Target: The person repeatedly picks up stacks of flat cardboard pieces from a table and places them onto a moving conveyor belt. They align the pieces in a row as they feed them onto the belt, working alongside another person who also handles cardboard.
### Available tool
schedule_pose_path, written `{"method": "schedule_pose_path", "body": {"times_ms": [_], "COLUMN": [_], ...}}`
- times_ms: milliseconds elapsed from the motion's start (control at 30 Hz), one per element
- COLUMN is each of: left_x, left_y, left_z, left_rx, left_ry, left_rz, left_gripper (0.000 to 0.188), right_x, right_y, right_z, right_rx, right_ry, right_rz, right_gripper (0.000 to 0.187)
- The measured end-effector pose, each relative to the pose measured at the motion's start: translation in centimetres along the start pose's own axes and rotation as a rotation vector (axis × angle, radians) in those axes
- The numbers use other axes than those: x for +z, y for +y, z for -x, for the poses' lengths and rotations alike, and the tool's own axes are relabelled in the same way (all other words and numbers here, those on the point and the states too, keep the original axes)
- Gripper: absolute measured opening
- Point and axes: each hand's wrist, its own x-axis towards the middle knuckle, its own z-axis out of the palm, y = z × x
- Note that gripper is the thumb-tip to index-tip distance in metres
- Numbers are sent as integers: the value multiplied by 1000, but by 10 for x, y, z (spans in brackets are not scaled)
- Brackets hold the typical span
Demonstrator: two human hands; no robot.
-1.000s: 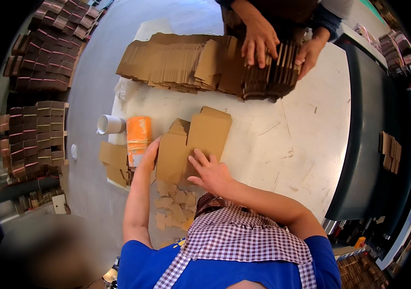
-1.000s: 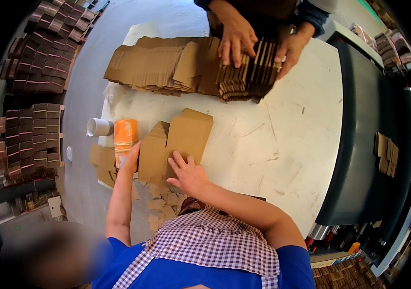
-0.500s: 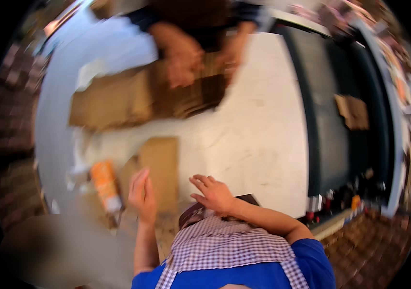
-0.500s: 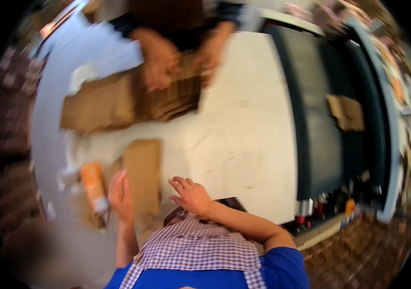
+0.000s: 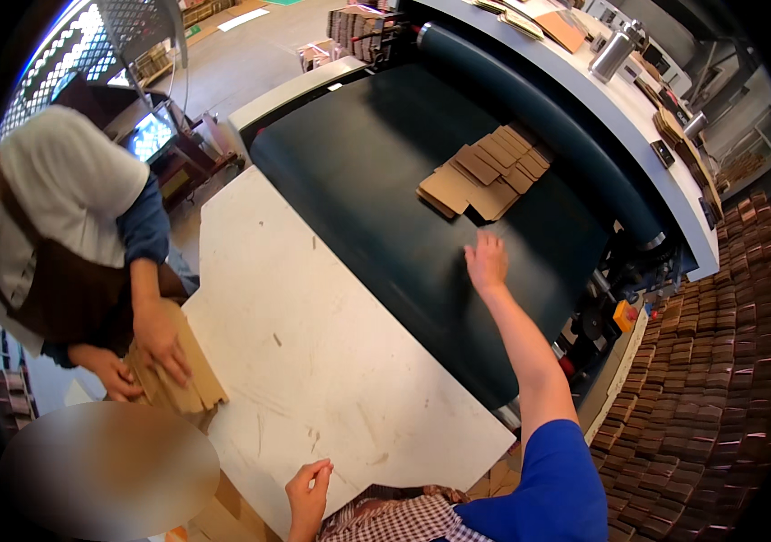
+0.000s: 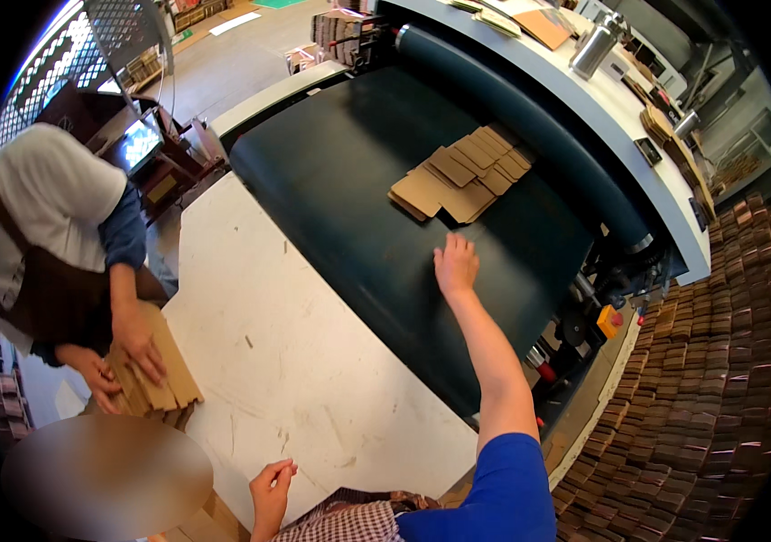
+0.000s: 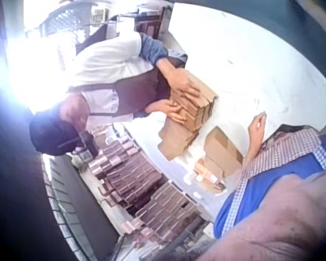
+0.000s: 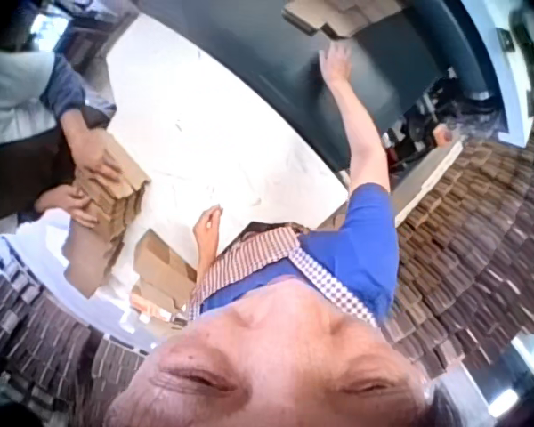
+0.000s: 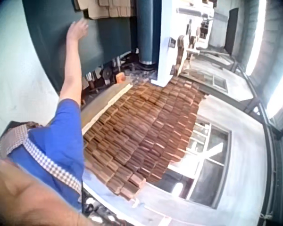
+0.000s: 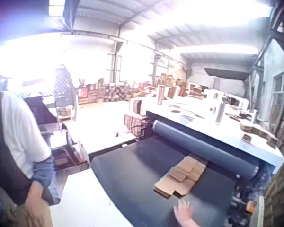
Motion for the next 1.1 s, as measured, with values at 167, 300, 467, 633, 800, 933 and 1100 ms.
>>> {"method": "schedule_pose_path", "body": {"times_ms": [167,300,467,633,800,933,1100], "left_x": [11,29,62,75,-11,-67,-90], "left_y": [12,14,6,-4,-66,-95,-106], "left_z": [-26,-43,-73,-107,-83,-70,-49], "left_rx": [-84,-212,-299,-402,-459,-378,-259], "left_ry": [-40,-64,-122,-19,26,121,174], "left_rz": [-183,-60,323,913,653,345,402], "left_gripper": [21,27,34,38,27,14,4], "right_x": [43,49,-66,-162,-140,-100,-69], "right_y": [41,51,-111,-189,-188,-199,-197], "right_z": [-76,-79,49,196,184,219,292], "right_rx": [-96,-304,-745,-769,-552,-743,-655], "right_ry": [122,-16,-124,-569,-329,-455,-540], "right_rz": [376,506,99,-625,-578,-513,-286], "right_gripper": [41,21,9,27,32,49,62]}}
